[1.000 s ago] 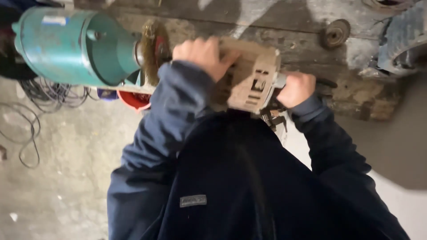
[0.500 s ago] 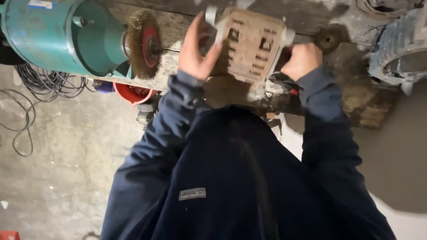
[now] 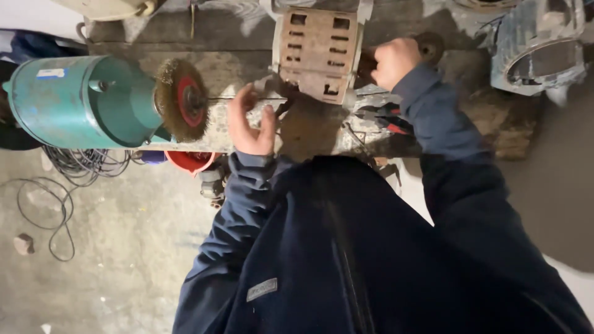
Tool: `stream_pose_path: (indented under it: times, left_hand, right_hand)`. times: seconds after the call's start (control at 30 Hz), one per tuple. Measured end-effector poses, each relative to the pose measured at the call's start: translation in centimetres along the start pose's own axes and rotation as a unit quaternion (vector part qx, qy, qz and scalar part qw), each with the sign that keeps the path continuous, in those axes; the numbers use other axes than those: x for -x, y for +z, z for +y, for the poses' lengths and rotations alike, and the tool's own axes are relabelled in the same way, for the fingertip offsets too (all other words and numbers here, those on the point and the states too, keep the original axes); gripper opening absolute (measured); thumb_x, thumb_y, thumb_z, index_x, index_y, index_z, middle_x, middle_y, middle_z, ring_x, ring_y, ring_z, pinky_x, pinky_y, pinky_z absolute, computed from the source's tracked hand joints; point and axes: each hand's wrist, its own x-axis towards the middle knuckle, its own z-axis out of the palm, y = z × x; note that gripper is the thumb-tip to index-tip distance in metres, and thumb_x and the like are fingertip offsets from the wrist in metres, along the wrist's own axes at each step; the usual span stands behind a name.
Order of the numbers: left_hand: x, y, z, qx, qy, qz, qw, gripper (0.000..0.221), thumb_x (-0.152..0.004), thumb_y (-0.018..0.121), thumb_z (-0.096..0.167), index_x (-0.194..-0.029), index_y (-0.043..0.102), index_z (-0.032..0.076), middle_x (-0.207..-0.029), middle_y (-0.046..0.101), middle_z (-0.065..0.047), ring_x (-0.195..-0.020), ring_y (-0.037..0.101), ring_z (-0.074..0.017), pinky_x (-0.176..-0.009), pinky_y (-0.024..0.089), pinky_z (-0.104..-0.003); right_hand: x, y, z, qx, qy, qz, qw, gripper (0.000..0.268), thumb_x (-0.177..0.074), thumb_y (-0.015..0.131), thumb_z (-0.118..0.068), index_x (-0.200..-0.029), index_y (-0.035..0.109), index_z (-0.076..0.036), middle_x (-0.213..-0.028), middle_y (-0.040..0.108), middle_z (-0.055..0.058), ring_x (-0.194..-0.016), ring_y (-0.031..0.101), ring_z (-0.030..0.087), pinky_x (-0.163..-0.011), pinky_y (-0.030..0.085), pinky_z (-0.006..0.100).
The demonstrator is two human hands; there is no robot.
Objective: The person works at a workbench on an electric motor, using a screwdriver and a wrench to loosen and remove fasteners from the motor housing. They separate the motor's end cover, handle small parts, and finally lift the motor housing and carry it across the workshop.
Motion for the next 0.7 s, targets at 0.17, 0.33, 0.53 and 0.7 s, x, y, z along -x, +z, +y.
stream_pose_path:
  times: [0.17, 0.33, 0.53, 0.7]
  left_hand:
    - [-2.4, 0.2, -0.7, -0.045, 0.092, -0.072, 0.992, 0.050, -0.098, 0.072, 0.013, -0.142, 0.053, 0.000, -0.138, 0.059, -0.022, -0.126, 0.058, -0.0392, -0.111, 0.047, -0.043]
    - [-3.7, 1.5, -2.2, 0.023, 0.047, -0.123, 0.991, 0.040, -0.103, 0.070, 0.012, -0.140, 0.058, 0.001, -0.135, 0.062, -0.021, -0.124, 0.062, -0.0357, -0.110, 0.050, -0.040]
    - [-3.4, 1.9, -2.4, 0.035, 0.017, -0.137, 0.990, 0.035, -0.104, 0.068, 0.009, -0.137, 0.059, 0.001, -0.123, 0.065, -0.017, -0.114, 0.062, -0.0326, -0.105, 0.052, -0.038]
    - [-2.6, 0.2, -2.2, 0.119, -0.084, -0.167, 0.975, 0.043, -0.099, 0.066, 0.012, -0.140, 0.057, 0.002, -0.121, 0.062, -0.018, -0.109, 0.067, -0.0288, -0.093, 0.058, -0.033]
  right_hand:
    - [0.8, -1.4, -2.2, -0.018, 0.009, 0.022, 1.000, 0.016, -0.081, 0.076, -0.019, -0.091, 0.072, -0.007, -0.087, 0.068, 0.014, -0.084, 0.067, 0.038, -0.071, 0.053, 0.049]
    - [1.5, -10.1, -10.5, 0.044, -0.042, 0.198, 0.978, 0.037, -0.065, 0.078, -0.022, -0.096, 0.067, -0.003, -0.101, 0.067, 0.015, -0.092, 0.067, 0.036, -0.078, 0.054, 0.049]
    - [12.7, -3.0, -15.7, -0.108, 0.277, 0.078, 0.952, 0.015, -0.098, 0.082, -0.024, -0.107, 0.074, -0.014, -0.101, 0.066, 0.010, -0.095, 0.066, 0.030, -0.082, 0.056, 0.043]
    - [14.2, 0.9, -18.0, 0.033, 0.297, 0.042, 0.953, 0.047, -0.081, 0.079, -0.035, -0.116, 0.064, -0.009, -0.112, 0.065, 0.023, -0.092, 0.066, 0.042, -0.073, 0.055, 0.047]
